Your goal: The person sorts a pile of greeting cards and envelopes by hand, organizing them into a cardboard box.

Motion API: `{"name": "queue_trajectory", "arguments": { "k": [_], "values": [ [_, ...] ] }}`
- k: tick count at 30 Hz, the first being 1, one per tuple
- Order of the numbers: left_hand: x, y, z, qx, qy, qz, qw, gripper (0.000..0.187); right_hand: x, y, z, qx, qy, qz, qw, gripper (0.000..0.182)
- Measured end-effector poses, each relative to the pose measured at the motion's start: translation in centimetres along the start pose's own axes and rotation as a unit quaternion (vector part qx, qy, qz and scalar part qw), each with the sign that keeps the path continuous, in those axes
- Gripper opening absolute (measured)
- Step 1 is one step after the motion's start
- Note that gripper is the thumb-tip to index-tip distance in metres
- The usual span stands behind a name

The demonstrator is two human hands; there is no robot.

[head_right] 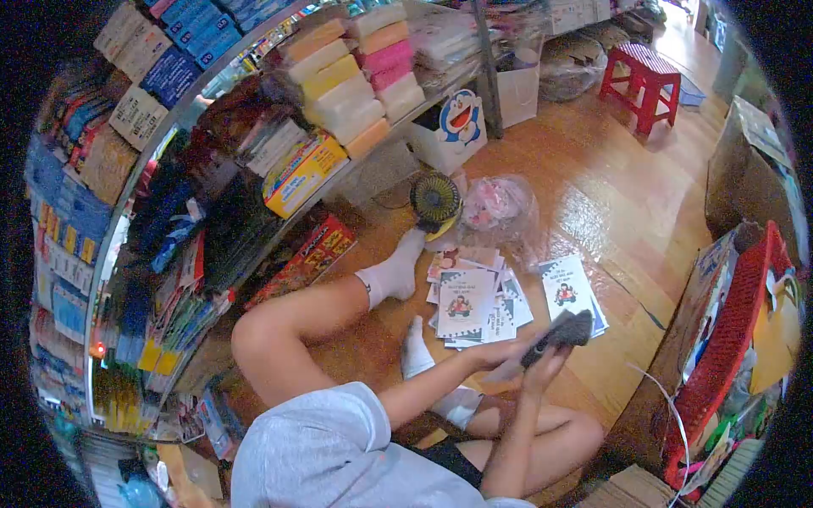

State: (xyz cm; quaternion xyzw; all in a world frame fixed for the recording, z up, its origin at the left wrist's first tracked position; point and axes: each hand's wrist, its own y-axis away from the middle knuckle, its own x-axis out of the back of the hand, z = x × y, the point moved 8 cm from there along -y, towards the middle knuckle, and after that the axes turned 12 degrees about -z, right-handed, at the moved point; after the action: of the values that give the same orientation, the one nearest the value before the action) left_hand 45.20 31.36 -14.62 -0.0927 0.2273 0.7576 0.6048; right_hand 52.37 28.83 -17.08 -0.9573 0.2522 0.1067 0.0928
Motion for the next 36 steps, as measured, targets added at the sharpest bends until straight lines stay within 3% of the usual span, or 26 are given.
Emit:
{"name": "queue_trajectory", "arguments": {
  "k": [1,3,4,10,11,13,16,18,19,21,22,23,25,27,29,31,33,36],
  "values": [
    [0.0,0.0,0.5,-0.013,0.001,0.004,1.0,0.06,-0.4,0.2,-0.4,0.001,0.002,0.003,1.0,0.046],
    [-0.1,-0.4,0.7,-0.015,-0.003,0.0,1.0,0.06,-2.8,0.7,-1.5,-0.035,0.175,-0.062,0.982,0.044],
    [0.0,-0.5,0.8,-0.017,-0.007,0.0,1.0,0.059,-3.8,0.5,-0.2,0.001,0.184,-0.118,0.976,0.044],
    [1.1,-0.4,1.0,-0.027,-0.031,0.01,0.999,0.058,-9.6,2.1,-6.2,0.126,0.186,-0.197,0.954,0.054],
    [1.5,-0.1,1.0,-0.026,-0.035,0.015,0.999,0.058,-9.1,2.4,-4.3,0.126,0.181,-0.198,0.955,0.054],
    [2.1,0.4,0.8,-0.027,-0.042,0.021,0.999,0.058,-4.7,2.9,2.1,0.075,0.268,-0.082,0.957,0.041],
    [2.4,0.4,0.1,-0.03,-0.046,0.023,0.998,0.057,-2.3,2.0,1.4,0.061,0.199,0.005,0.978,0.046],
    [0.8,-0.3,-1.2,-0.01,0.014,-0.066,0.998,0.054,-1.2,1.6,-0.4,0.071,0.184,0.048,0.979,0.047],
    [0.9,-0.3,-1.5,-0.01,0.015,-0.067,0.998,0.054,-0.7,1.6,-0.9,0.062,0.188,0.069,0.978,0.047],
    [-0.2,0.0,-2.0,0.012,-0.115,-0.15,0.982,0.054,0.2,1.5,-1.3,0.042,0.192,0.11,0.974,0.047],
    [0.0,-0.1,-2.2,0.013,-0.114,-0.149,0.982,0.054,1.9,1.1,2.6,0.024,0.058,0.1,0.993,0.046],
    [0.4,-0.6,-1.9,-0.005,-0.186,-0.124,0.975,0.054,1.5,1.1,2.0,0.023,0.056,0.099,0.993,0.046],
    [1.1,-1.2,-1.3,-0.039,-0.327,-0.073,0.942,0.052,1.4,1.6,2.5,-0.048,-0.125,0.161,0.978,0.046],
    [0.8,-0.9,-0.4,-0.028,-0.309,-0.029,0.95,0.05,0.2,1.6,1.7,-0.035,-0.164,0.141,0.976,0.044],
    [2.0,0.5,1.2,-0.073,-0.262,0.11,0.956,0.049,-2.4,1.5,-1.4,0.037,-0.016,0.042,0.998,0.043],
    [3.1,1.7,1.3,-0.079,-0.304,0.208,0.926,0.041,-3.3,1.6,-2.1,-0.01,0.058,0.05,0.997,0.047],
    [6.2,3.5,0.7,-0.018,-0.421,0.412,0.808,0.042,-3.8,1.6,-4.1,-0.008,0.054,0.08,0.995,0.053],
    [6.4,5.4,4.5,-0.08,-0.372,0.482,0.789,0.049,-2.7,1.2,-3.4,0.018,0.111,0.097,0.989,0.06]
  ]
}}
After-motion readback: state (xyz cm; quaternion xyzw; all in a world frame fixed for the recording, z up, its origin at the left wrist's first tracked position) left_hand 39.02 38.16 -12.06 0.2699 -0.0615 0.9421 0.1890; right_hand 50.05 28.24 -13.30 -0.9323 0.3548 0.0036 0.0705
